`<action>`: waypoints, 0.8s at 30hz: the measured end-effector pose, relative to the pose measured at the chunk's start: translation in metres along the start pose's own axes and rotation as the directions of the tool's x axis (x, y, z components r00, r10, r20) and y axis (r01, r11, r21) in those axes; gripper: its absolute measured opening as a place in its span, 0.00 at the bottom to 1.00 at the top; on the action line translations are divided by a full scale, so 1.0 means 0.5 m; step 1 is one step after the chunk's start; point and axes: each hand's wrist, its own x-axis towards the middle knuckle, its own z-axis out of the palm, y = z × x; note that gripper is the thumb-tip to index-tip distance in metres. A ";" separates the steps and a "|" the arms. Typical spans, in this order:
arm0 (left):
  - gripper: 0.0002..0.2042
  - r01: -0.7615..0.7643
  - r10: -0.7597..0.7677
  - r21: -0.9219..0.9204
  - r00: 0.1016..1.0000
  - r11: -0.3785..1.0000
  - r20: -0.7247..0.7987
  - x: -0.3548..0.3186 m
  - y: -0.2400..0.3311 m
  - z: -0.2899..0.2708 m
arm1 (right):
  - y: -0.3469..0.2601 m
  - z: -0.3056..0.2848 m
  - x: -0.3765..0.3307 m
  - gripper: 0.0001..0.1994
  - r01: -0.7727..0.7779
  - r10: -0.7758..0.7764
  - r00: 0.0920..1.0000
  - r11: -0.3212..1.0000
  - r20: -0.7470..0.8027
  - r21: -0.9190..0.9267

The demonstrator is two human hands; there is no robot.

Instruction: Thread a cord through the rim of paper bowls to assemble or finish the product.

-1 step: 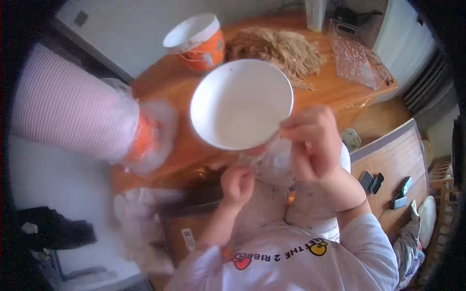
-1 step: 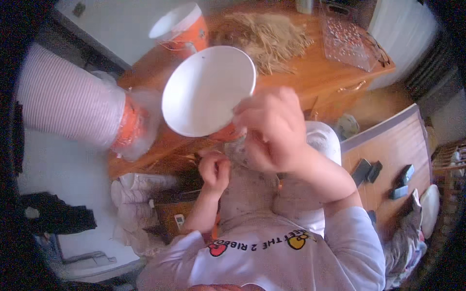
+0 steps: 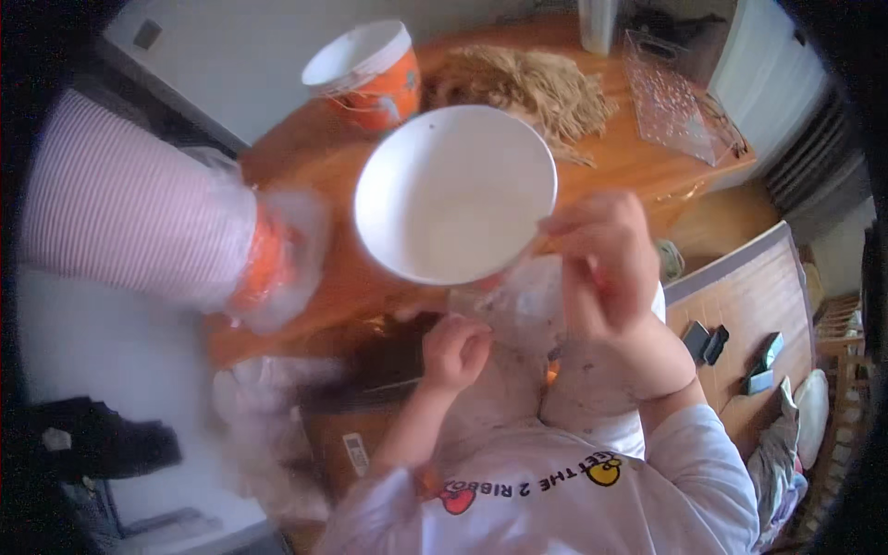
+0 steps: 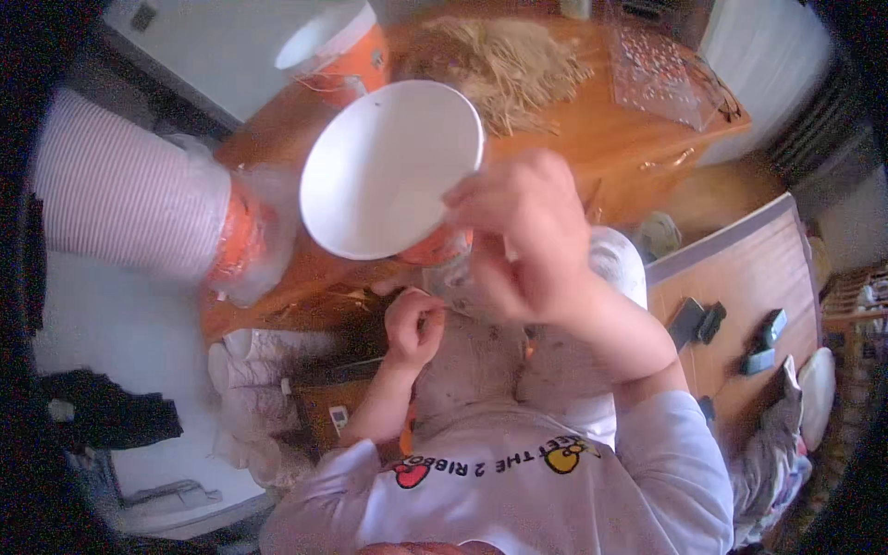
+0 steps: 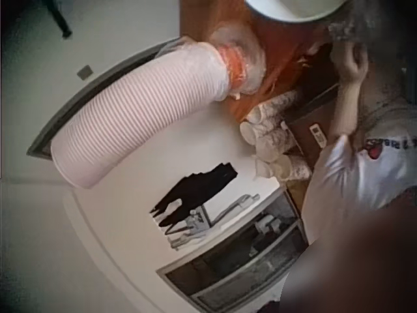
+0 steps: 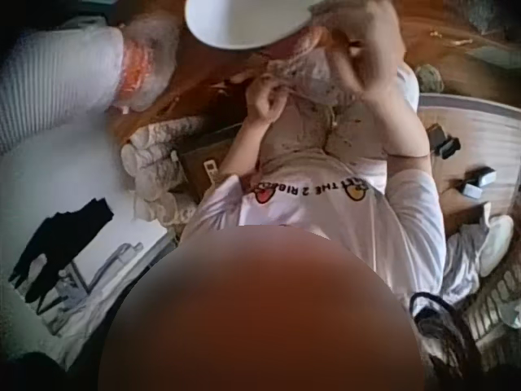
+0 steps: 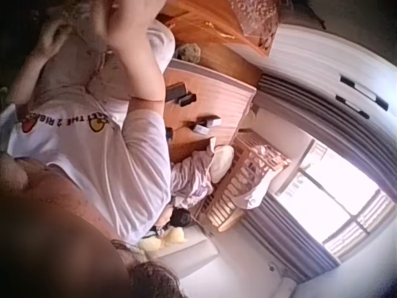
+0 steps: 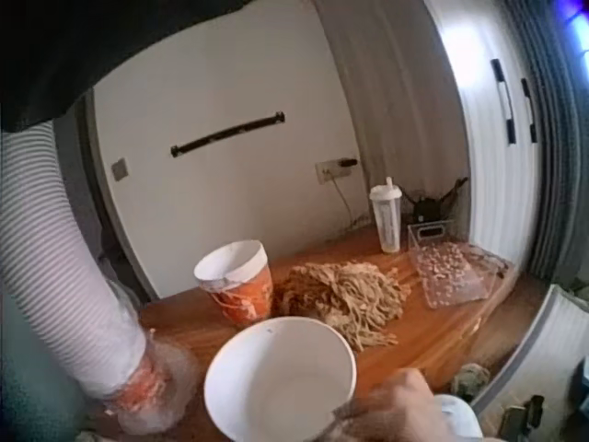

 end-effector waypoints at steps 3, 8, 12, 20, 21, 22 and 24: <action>0.10 0.021 -0.053 0.096 0.937 0.995 0.345 -0.058 -0.040 0.020 | 0.012 -0.005 0.004 0.15 -0.107 0.112 0.993 0.988 -0.046 0.108; 0.18 0.206 -0.358 0.385 0.853 0.900 0.380 -0.115 -0.079 0.049 | 0.007 0.000 0.011 0.16 -0.020 0.028 0.974 0.999 0.223 -0.038; 0.23 0.301 -0.448 0.424 0.840 0.854 0.306 -0.118 -0.090 0.062 | -0.003 0.026 -0.003 0.16 -0.045 0.067 0.964 0.995 0.259 -0.087; 0.16 -0.033 -0.138 0.366 0.892 0.930 0.431 -0.086 -0.110 0.056 | -0.007 0.043 -0.010 0.19 0.028 -0.006 0.981 0.993 0.193 -0.112; 0.13 -0.059 -0.119 0.307 0.839 0.950 0.531 -0.071 -0.106 0.053 | -0.006 0.042 -0.011 0.19 0.028 -0.010 0.987 0.993 0.163 -0.113; 0.13 -0.060 -0.118 0.305 0.839 0.950 0.531 -0.061 -0.096 0.051 | -0.005 0.041 -0.012 0.18 0.030 -0.014 0.991 0.993 0.133 -0.113; 0.10 0.047 -0.173 0.286 0.883 0.957 0.436 -0.033 -0.063 0.042 | -0.002 0.026 -0.015 0.16 0.069 -0.057 0.992 0.992 0.111 -0.108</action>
